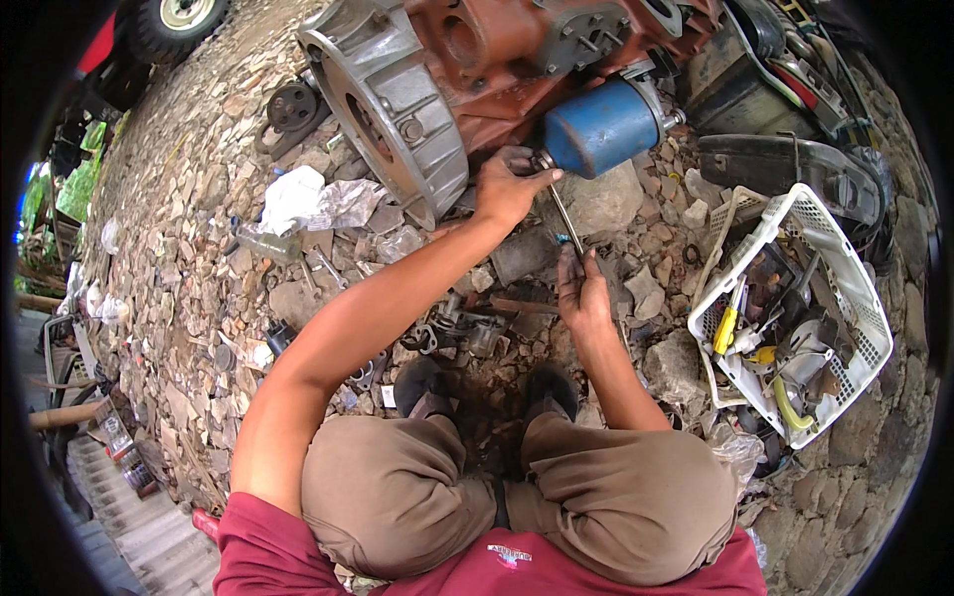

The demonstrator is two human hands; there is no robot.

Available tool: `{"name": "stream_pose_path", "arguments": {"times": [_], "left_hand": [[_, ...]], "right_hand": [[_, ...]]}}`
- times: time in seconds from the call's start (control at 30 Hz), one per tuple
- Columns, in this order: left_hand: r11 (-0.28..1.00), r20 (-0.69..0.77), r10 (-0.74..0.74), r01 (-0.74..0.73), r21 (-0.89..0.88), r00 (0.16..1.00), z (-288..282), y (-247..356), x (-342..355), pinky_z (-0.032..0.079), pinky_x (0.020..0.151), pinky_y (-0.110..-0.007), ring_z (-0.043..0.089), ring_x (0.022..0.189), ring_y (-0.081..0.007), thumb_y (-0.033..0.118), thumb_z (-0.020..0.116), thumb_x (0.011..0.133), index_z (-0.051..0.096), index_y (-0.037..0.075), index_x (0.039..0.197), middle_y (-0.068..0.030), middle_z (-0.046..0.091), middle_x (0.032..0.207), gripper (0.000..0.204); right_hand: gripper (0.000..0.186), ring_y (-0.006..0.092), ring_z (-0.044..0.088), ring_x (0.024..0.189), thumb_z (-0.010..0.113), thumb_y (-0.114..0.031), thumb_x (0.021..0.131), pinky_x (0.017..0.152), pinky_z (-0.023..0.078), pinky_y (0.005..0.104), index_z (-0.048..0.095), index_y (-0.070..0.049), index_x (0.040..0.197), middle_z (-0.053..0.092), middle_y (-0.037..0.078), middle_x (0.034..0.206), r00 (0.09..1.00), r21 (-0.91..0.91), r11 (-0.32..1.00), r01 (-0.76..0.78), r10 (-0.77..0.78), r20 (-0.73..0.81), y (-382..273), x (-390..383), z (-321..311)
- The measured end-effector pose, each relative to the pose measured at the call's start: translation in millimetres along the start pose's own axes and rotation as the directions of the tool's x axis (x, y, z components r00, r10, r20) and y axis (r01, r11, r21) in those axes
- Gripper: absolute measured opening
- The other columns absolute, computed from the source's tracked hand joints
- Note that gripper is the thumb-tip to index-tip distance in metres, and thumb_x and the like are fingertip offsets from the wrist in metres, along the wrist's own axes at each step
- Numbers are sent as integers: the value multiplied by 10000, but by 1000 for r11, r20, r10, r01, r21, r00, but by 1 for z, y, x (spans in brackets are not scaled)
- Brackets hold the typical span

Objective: The person uses a wrench to loosen and remove bolts from a blue starter motor attached to a red engine block. After detaching the starter, the person sits on the ground and uses sandpaper to clean the internal components of the starter motor.

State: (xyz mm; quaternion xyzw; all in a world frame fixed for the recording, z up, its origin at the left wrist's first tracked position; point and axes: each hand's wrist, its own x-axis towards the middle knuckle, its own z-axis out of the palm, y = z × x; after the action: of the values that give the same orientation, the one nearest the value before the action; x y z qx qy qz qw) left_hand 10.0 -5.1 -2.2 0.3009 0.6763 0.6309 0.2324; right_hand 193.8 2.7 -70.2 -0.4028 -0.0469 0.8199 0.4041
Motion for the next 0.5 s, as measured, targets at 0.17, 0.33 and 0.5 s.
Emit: {"name": "stream_pose_path", "arguments": {"times": [0.17,0.33,0.5], "left_hand": [[997,48,-7,11,-78,999,0,1,-3,524,815,-305,641,895,-183,165,887,679,584,-48,1092,-130,681,975,555],[994,87,-9,18,-105,996,-2,-7,1,521,846,-306,630,946,-187,162,887,681,565,-47,1123,-129,668,1005,585],[998,98,-53,57,-34,994,-1,-7,1,513,825,-299,625,922,-178,168,893,674,566,-35,1123,-119,665,985,591]], "right_hand": [[269,285,614,1117,433,-184,1039,985,545,357,494,61,1130,599,228,1187,1000,35,999,22,-23,16,4,3,0],[251,298,600,1151,428,-169,1040,1009,530,367,494,54,1136,589,230,1213,999,73,997,8,-10,31,8,6,-1],[250,289,603,1146,432,-174,1039,1006,531,366,501,43,1143,597,216,1214,1000,38,999,8,-8,1,9,1,-7]]}}
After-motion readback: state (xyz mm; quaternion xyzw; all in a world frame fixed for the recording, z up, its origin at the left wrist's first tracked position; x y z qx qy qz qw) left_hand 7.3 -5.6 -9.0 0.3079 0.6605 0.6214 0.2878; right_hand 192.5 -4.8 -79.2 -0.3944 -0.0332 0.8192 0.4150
